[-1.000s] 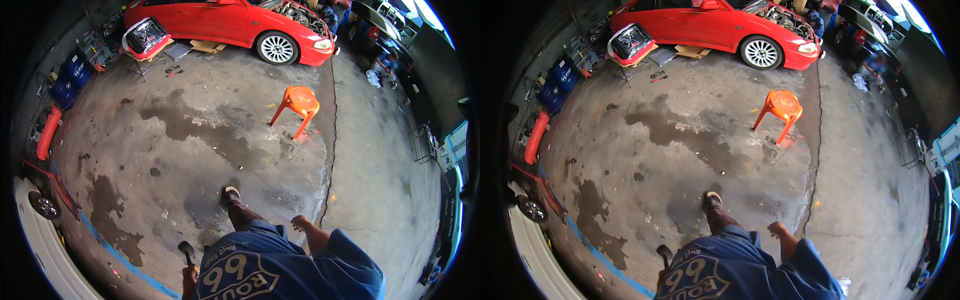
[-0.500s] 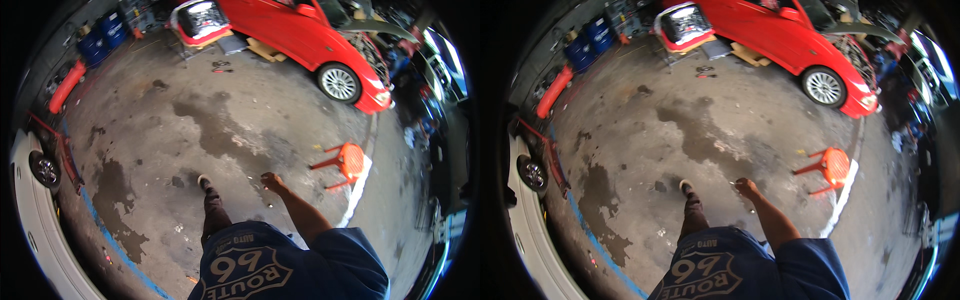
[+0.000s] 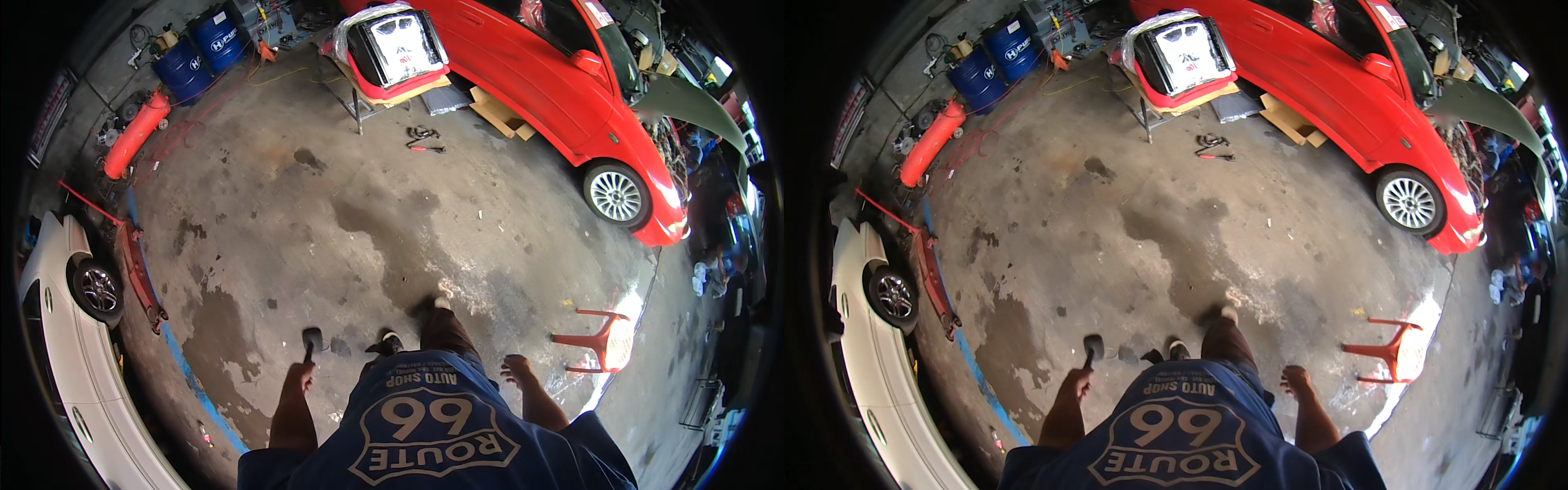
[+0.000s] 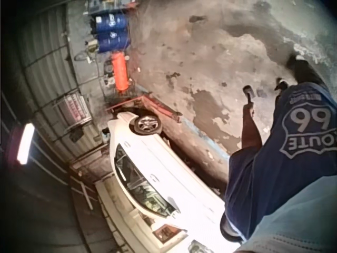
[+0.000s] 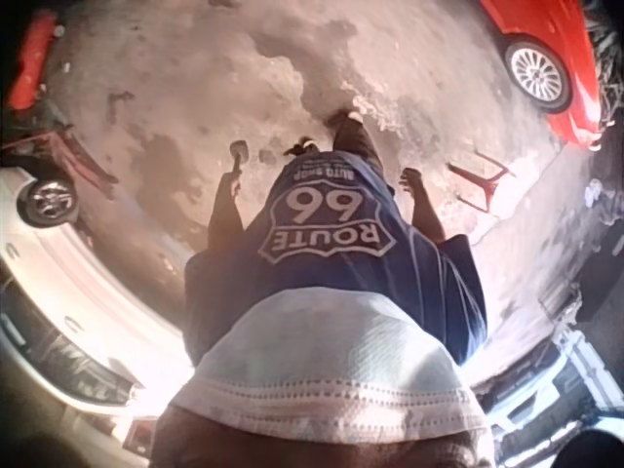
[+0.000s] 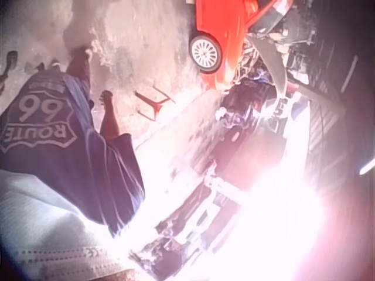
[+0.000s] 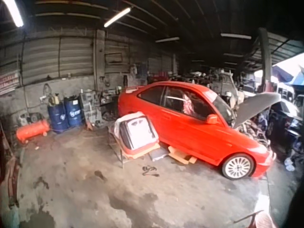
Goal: The person uses a ratchet to tighten bolts on a black car part resting on a red bumper. They then remove protective plastic wrap from the part and place it on the hood of a red car. The person walks around the garage, picks up a hammer, and removes bubble wrap from another car part.
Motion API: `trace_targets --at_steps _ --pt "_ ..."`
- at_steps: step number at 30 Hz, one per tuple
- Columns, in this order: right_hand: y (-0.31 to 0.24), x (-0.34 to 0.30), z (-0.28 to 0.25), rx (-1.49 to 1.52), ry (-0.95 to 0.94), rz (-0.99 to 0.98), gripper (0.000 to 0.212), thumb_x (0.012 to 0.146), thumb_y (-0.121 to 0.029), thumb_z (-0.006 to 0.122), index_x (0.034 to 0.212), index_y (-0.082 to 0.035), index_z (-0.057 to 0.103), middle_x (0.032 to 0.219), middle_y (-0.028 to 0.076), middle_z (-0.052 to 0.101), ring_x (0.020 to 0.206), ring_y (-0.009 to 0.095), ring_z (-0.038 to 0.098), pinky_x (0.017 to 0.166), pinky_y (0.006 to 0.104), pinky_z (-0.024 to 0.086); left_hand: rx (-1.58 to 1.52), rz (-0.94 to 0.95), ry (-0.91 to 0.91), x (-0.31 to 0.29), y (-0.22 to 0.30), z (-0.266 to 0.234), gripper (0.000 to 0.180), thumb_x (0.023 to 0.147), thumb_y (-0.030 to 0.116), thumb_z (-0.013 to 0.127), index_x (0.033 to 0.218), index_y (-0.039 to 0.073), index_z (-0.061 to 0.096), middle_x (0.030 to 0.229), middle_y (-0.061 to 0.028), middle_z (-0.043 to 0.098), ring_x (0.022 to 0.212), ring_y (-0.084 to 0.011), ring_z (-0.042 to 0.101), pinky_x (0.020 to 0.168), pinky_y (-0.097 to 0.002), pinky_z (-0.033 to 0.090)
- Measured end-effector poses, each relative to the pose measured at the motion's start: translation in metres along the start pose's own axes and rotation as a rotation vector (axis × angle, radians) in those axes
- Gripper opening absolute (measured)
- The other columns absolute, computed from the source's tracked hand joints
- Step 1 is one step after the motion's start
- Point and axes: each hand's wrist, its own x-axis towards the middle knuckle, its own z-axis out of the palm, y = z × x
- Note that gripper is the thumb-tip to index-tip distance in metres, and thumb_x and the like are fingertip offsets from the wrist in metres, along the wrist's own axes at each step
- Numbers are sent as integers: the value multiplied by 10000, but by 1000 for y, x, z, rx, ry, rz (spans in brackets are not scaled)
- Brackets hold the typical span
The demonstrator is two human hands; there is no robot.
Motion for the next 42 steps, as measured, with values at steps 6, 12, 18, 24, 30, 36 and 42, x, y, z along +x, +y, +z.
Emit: trace_targets --at_steps 6,12,18,24,30,36,42 --pt "-71 60 15 -72 -22 161 196 907 -289 650 1019 -129 653 795 46 646 626 213 661 509 392 476 -356 139 87 38 177 -11 318 891 322 617 812 32 515 572 -53 447 407 -187 423 373 -361 340" --pt "-242 174 29 -70 -200 303 236 942 -316 584 847 -110 650 674 59 625 500 237 612 407 428 443 -261 121 21 31 262 46 321 873 344 650 823 51 530 569 -55 451 403 -198 432 372 -375 345" --pt "-523 233 10 -29 49 -482 342 915 -265 661 1198 -75 644 772 85 696 548 166 614 453 312 449 -7 1 -233 -6 343 52 324 866 356 657 824 57 539 580 -60 461 417 -205 441 390 -384 354" --pt "-661 235 -29 174 38 -654 406 954 -242 607 1316 -63 568 1055 86 699 818 189 690 647 309 513 74 21 -242 9 489 48 328 858 367 664 826 62 548 592 -66 471 431 -212 449 408 -393 362" --pt "-560 312 -17 1 119 1 263 921 -283 560 805 -79 676 683 106 670 475 207 583 412 376 443 45 99 -192 70 662 88 332 851 379 671 828 68 557 604 -71 480 445 -219 457 426 -402 371" --pt "-501 259 -7 162 -139 216 203 928 -290 613 1028 -116 641 847 77 666 712 243 643 595 392 494 77 76 -270 96 847 102 342 842 410 670 873 80 589 647 -85 507 495 -228 478 476 -417 385" --pt "-636 269 -25 362 75 201 396 909 -238 627 1280 -100 604 1066 104 668 824 247 672 650 400 528 469 289 -158 68 1029 129 341 895 371 652 805 51 576 614 -72 523 464 -210 485 439 -405 359"
